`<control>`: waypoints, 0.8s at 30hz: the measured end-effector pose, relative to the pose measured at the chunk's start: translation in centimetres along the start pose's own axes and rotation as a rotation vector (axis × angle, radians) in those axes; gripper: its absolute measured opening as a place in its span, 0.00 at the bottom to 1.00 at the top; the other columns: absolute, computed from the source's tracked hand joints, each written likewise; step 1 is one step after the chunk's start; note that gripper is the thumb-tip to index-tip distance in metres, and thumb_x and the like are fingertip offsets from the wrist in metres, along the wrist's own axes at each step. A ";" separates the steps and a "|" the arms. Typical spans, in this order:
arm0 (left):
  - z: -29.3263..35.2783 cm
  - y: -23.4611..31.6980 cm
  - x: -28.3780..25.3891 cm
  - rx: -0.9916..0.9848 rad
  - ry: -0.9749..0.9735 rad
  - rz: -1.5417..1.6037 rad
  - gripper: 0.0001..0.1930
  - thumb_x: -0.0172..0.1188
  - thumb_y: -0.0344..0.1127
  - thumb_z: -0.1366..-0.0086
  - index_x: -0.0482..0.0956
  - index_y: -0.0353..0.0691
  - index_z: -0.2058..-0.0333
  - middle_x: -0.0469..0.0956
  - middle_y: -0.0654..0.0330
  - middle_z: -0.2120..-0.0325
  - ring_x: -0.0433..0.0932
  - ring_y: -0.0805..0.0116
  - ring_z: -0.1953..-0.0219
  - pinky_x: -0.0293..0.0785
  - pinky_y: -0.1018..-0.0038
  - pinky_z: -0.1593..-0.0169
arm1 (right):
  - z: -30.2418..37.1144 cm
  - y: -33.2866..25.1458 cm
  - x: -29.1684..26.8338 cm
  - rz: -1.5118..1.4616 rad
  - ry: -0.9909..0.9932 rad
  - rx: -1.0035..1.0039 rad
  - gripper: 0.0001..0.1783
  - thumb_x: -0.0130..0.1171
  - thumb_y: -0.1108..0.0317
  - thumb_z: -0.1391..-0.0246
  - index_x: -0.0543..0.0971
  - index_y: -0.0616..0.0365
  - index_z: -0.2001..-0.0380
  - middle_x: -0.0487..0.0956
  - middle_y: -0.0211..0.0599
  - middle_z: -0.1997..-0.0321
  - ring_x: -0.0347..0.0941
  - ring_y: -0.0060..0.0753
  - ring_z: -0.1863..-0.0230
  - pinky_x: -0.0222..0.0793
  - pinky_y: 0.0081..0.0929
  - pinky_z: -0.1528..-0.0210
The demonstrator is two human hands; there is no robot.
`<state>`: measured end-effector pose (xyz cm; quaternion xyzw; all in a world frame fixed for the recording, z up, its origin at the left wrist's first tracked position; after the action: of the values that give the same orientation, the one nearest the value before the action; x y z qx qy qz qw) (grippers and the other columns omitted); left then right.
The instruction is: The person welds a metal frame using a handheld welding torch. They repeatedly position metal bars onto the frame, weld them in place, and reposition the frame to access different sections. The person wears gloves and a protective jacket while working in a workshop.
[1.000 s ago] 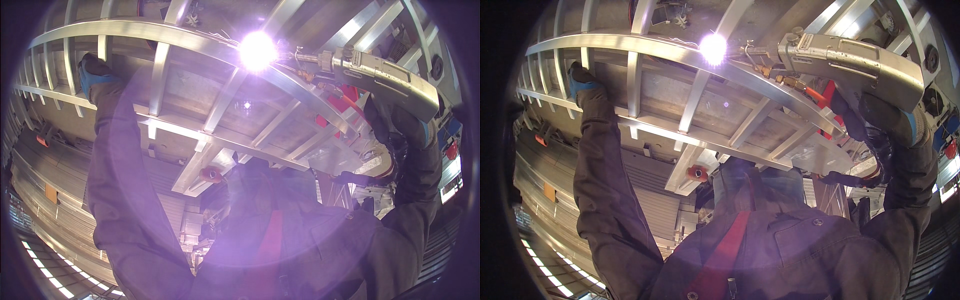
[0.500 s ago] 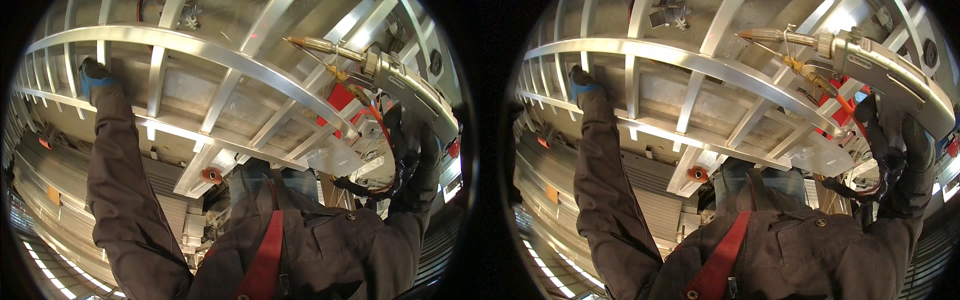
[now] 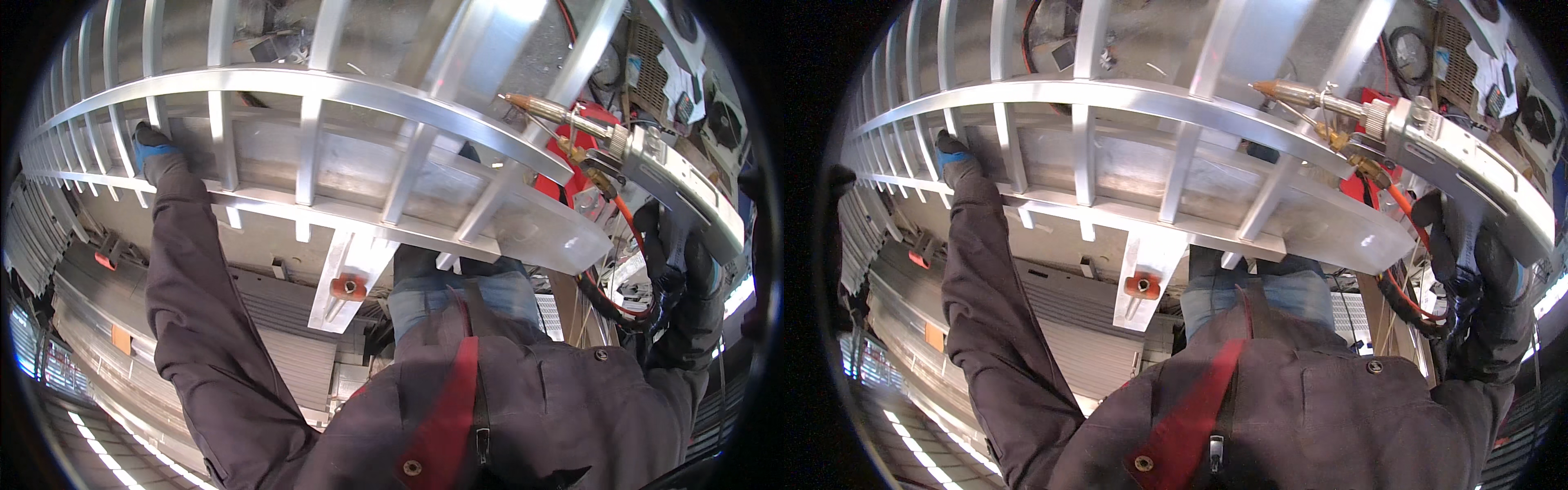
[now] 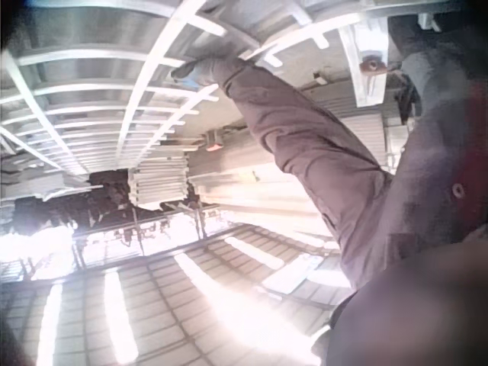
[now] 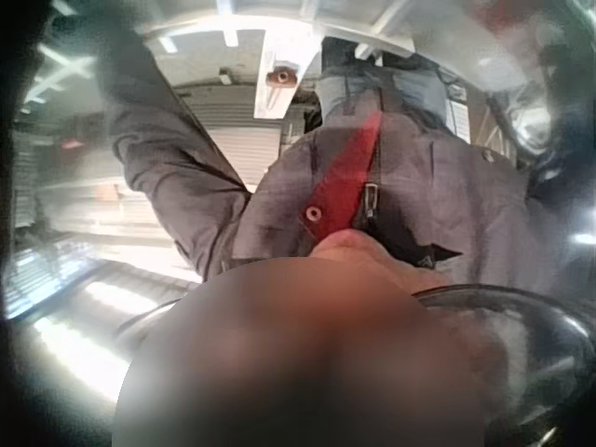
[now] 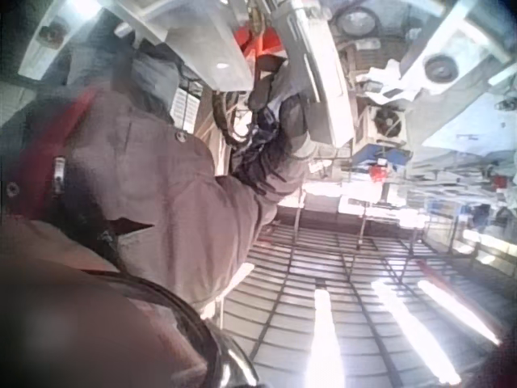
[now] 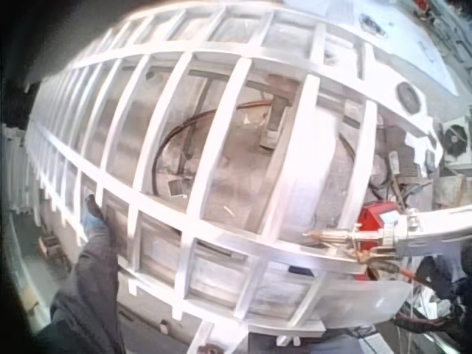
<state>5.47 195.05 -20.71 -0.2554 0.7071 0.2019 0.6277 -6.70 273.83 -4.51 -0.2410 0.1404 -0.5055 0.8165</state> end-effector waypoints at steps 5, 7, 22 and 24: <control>3.6 3.9 -5.1 -0.128 0.293 -0.017 0.21 0.54 0.43 0.27 0.78 0.29 0.48 0.81 0.41 0.50 0.81 0.41 0.49 0.77 0.55 0.45 | 2.8 0.2 -1.5 0.050 -0.009 -0.017 0.44 0.69 0.40 0.45 0.73 0.64 0.37 0.82 0.46 0.53 0.78 0.23 0.70 0.74 0.17 0.70; 7.4 8.6 -7.0 -0.123 0.269 0.164 0.21 0.54 0.43 0.26 0.78 0.29 0.47 0.81 0.40 0.50 0.81 0.41 0.48 0.77 0.55 0.45 | 3.5 0.2 -2.2 0.068 -0.015 -0.027 0.44 0.68 0.40 0.44 0.73 0.64 0.38 0.83 0.46 0.53 0.78 0.23 0.70 0.74 0.17 0.69; 25.1 26.7 -8.3 0.147 -0.072 0.249 0.34 0.56 0.49 0.27 0.65 0.25 0.35 0.71 0.34 0.40 0.71 0.34 0.39 0.67 0.49 0.36 | 3.7 2.7 -5.7 0.120 -0.120 0.083 0.36 0.66 0.49 0.44 0.76 0.65 0.40 0.83 0.40 0.63 0.74 0.22 0.71 0.68 0.22 0.70; 25.2 26.6 -7.9 0.113 -0.123 0.285 0.34 0.57 0.50 0.28 0.65 0.25 0.36 0.72 0.35 0.42 0.71 0.35 0.39 0.68 0.49 0.36 | 3.0 2.5 -5.6 0.142 -0.140 0.057 0.34 0.64 0.48 0.41 0.78 0.65 0.42 0.80 0.36 0.70 0.73 0.22 0.73 0.67 0.23 0.72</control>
<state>9.51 232.10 -17.10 -0.1039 0.7067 0.2641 0.6481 -5.86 280.54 -3.40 -0.2420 0.0853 -0.4319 0.8647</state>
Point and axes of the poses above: each hand's wrist, its own z-axis away from the middle knuckle, its own x-axis out of the palm, y = z × x, the point moved 9 cm from there along -z, towards the middle knuckle
